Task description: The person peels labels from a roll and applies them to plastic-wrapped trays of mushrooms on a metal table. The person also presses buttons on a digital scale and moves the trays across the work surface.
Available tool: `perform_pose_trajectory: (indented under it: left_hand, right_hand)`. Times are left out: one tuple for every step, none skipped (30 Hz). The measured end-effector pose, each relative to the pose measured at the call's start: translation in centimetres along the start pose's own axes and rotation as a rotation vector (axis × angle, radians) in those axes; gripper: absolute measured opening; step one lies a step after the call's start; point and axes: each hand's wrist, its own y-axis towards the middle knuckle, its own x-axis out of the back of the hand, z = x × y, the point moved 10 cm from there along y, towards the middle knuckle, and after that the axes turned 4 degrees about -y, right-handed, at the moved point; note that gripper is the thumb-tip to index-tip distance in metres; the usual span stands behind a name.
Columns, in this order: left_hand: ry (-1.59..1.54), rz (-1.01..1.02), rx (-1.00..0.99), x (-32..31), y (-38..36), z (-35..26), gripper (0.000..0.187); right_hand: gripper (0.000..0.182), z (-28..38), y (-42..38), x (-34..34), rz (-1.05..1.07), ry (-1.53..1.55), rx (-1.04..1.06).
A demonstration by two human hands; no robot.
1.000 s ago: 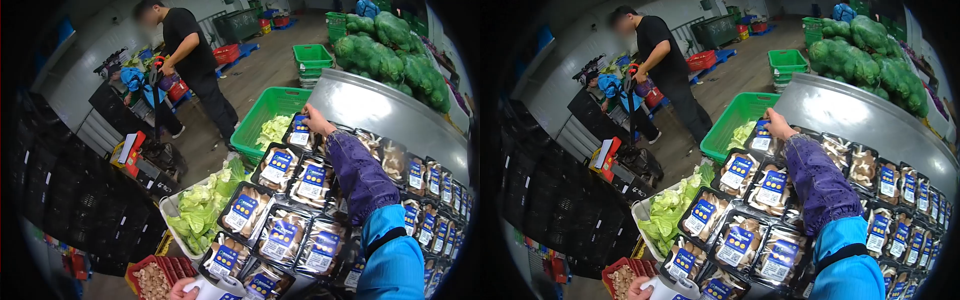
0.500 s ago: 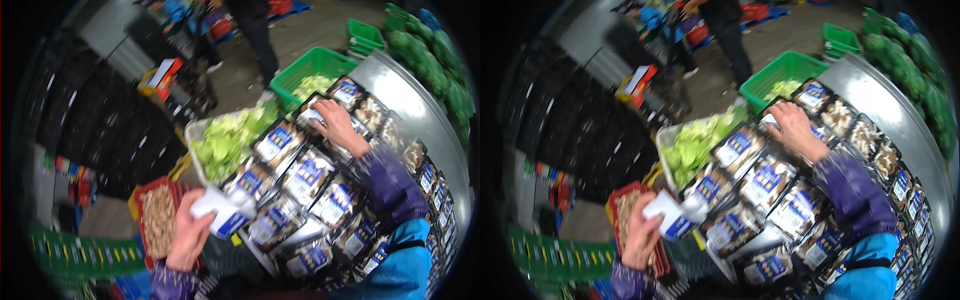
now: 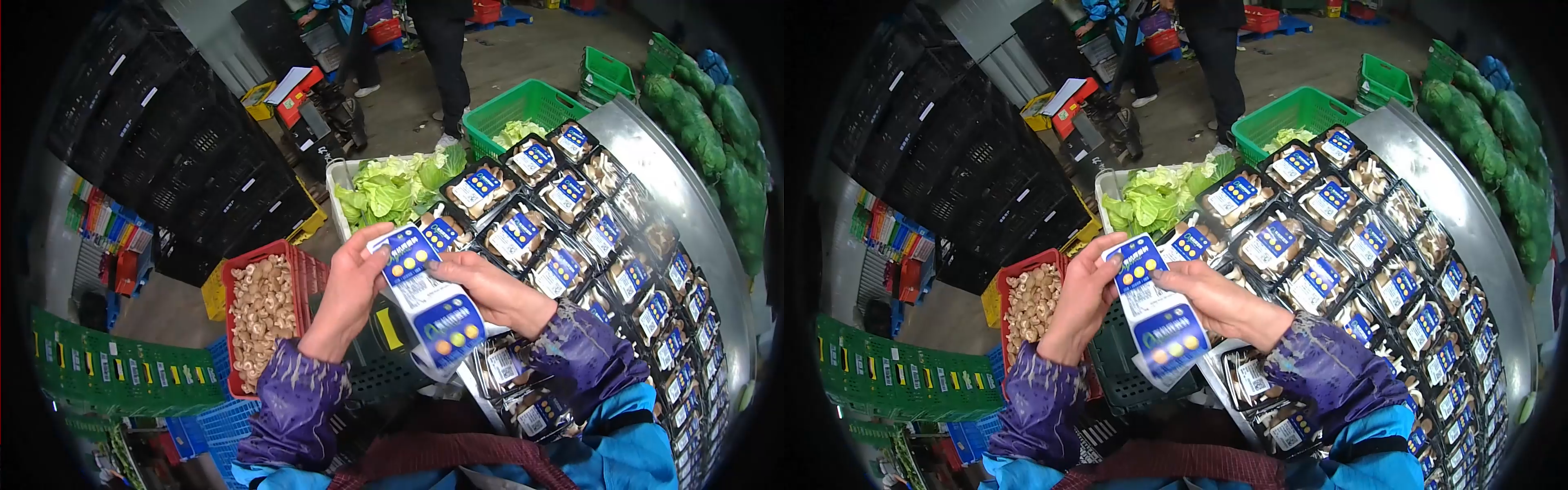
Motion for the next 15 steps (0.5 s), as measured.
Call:
perform_pose_trajectory:
  left_hand:
    - [0.016, 0.015, 0.002, 0.6, 0.5, 0.2, 0.029]
    - [0.011, 0.023, -0.009, 1.0, 0.9, 0.5, 0.029]
    - [-0.031, -0.001, -0.030, 1.7, 1.3, 0.6, 0.029]
    - [-0.072, -0.027, -0.049, 2.2, 1.5, 0.4, 0.029]
    - [-0.063, -0.046, -0.056, 2.6, 1.5, 0.2, 0.028]
    - [-0.062, -0.047, -0.060, 2.6, 1.4, 0.0, 0.028]
    - [-0.063, -0.084, -0.093, 2.9, 1.4, -0.6, 0.028]
    - [-0.065, -0.120, -0.124, 3.2, 1.4, -1.1, 0.027]
    - [-0.052, -0.136, -0.146, 3.9, 1.8, -1.4, 0.027]
    - [-0.056, -0.154, -0.170, 4.5, 2.1, -1.7, 0.027]
    - [-0.073, -0.180, -0.174, 5.1, 2.3, -1.9, 0.027]
    - [-0.090, -0.205, -0.177, 5.5, 2.3, -2.1, 0.027]
    - [-0.075, -0.192, -0.193, 6.1, 2.6, -2.1, 0.027]
    - [-0.074, -0.199, -0.229, 6.4, 2.6, -2.3, 0.026]
    - [-0.039, -0.201, -0.244, 6.8, 2.9, -2.3, 0.026]
  right_hand:
    - [0.031, 0.3, -0.2, -0.4, 0.023, -0.062, 0.014]
    - [0.032, 0.3, -1.0, -0.8, -0.004, -0.060, 0.000]
    - [0.033, 0.0, -1.0, -0.4, 0.040, -0.213, 0.039]
    - [0.033, -0.2, -1.3, -0.5, 0.086, -0.364, 0.075]
    - [0.030, -0.3, -1.7, -0.5, 0.109, -0.425, 0.112]
    - [0.030, -0.8, -2.2, -0.7, 0.145, -0.458, 0.072]
    - [0.033, -0.6, -2.6, -0.9, 0.148, -0.484, 0.089]
    - [0.037, -0.5, -3.1, -1.1, 0.148, -0.510, 0.105]
    - [0.040, -1.3, -3.5, -0.6, 0.165, -0.508, 0.029]
    - [0.039, -1.2, -4.3, -0.8, 0.173, -0.477, 0.007]
    - [0.040, -1.9, -4.4, -0.3, 0.175, -0.466, 0.011]
    - [0.041, -2.4, -4.5, 0.0, 0.176, -0.454, 0.017]
    - [0.042, -2.7, -4.8, 0.2, 0.186, -0.474, 0.002]
    - [0.042, -2.6, -5.2, 0.3, 0.177, -0.471, 0.006]
    - [0.041, -2.4, -5.5, 0.6, 0.123, -0.623, -0.006]
